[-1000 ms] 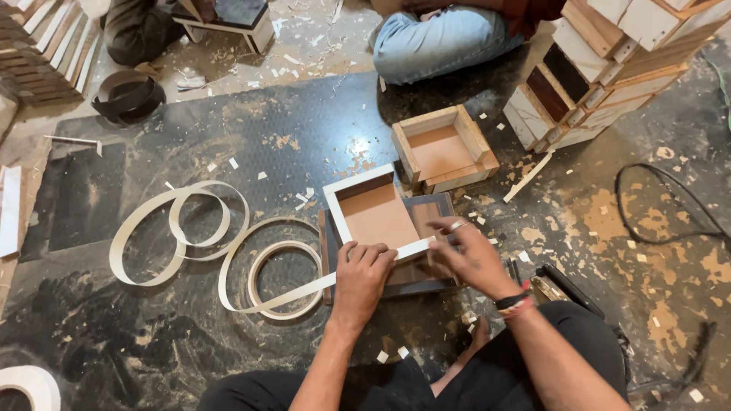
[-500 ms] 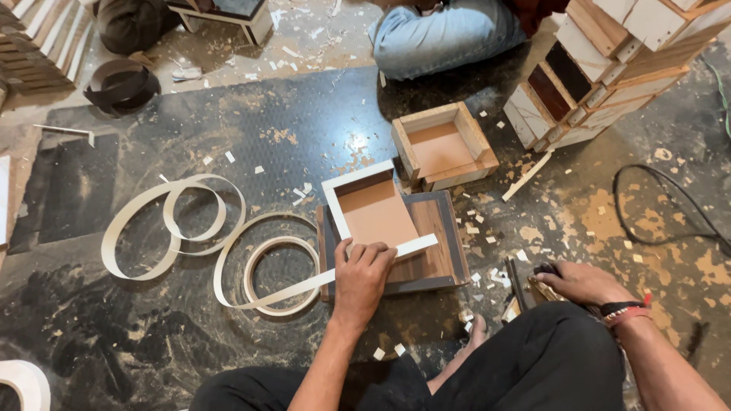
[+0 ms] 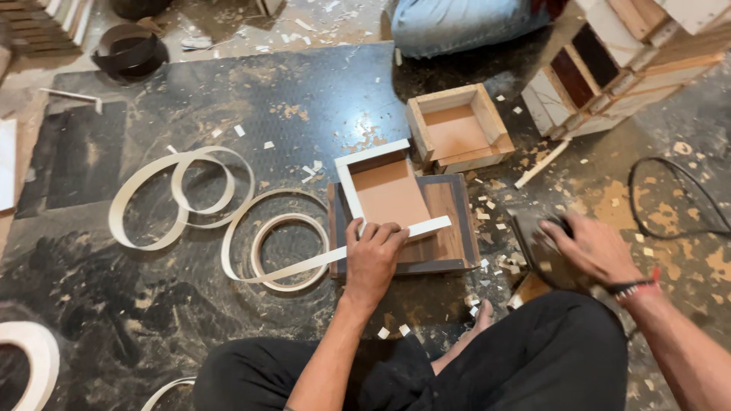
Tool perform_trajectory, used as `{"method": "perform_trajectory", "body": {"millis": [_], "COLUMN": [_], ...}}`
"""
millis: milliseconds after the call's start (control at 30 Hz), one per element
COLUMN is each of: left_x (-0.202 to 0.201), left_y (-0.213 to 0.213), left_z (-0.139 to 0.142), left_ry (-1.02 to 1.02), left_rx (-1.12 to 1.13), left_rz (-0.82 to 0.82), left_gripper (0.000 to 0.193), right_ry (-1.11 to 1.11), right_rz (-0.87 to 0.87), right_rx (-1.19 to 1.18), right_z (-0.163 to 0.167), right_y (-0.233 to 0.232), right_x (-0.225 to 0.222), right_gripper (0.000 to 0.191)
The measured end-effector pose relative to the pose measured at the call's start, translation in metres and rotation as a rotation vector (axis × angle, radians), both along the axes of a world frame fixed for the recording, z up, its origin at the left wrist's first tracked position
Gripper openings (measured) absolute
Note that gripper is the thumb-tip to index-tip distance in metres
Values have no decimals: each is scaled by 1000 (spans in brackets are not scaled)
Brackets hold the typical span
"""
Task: The person sits on the workshop floor and applies white edge banding tape to the edges of small wooden boxes. They press the tape against a box edge and run a hand-held iron along it to bond the tape, working around the box and trimming off excess tape by hand.
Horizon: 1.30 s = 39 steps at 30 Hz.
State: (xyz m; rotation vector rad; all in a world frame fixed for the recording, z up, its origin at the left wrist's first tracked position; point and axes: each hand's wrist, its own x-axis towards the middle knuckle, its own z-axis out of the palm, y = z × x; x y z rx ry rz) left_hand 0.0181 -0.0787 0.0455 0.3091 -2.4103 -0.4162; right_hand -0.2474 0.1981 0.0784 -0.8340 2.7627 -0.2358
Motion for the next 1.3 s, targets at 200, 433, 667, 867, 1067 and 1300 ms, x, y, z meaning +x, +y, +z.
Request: {"method": "perform_trajectory", "body": {"millis": [200,433,667,867,1067,1300], "left_x": [-1,2,2,8,29,56], "left_y": [-3,-8,-12,-15,-31,-48], "left_z": [1,-4,-9,-6,-3,3], "left_ry": [1,11,-5,15,28,-117], "left_rx": [45,20,54,162,194,670], "left_rz": [-33,-52,-45,-57,-56,199], "left_gripper": [17,19,16,17,16,20], "right_ry": [-25,-10,86,110,35,-143], "right_rz": [91,277,242,285,339,323], "right_rx": [17,-162,-100,-126,-126,-141], "right_z": [71,70,66,65,66,71], "right_y": [-75,-153,-173,-183,-206,-228], "right_x": [16,51,64,82,107,134], "right_gripper": [52,52,52,52,53,54]}}
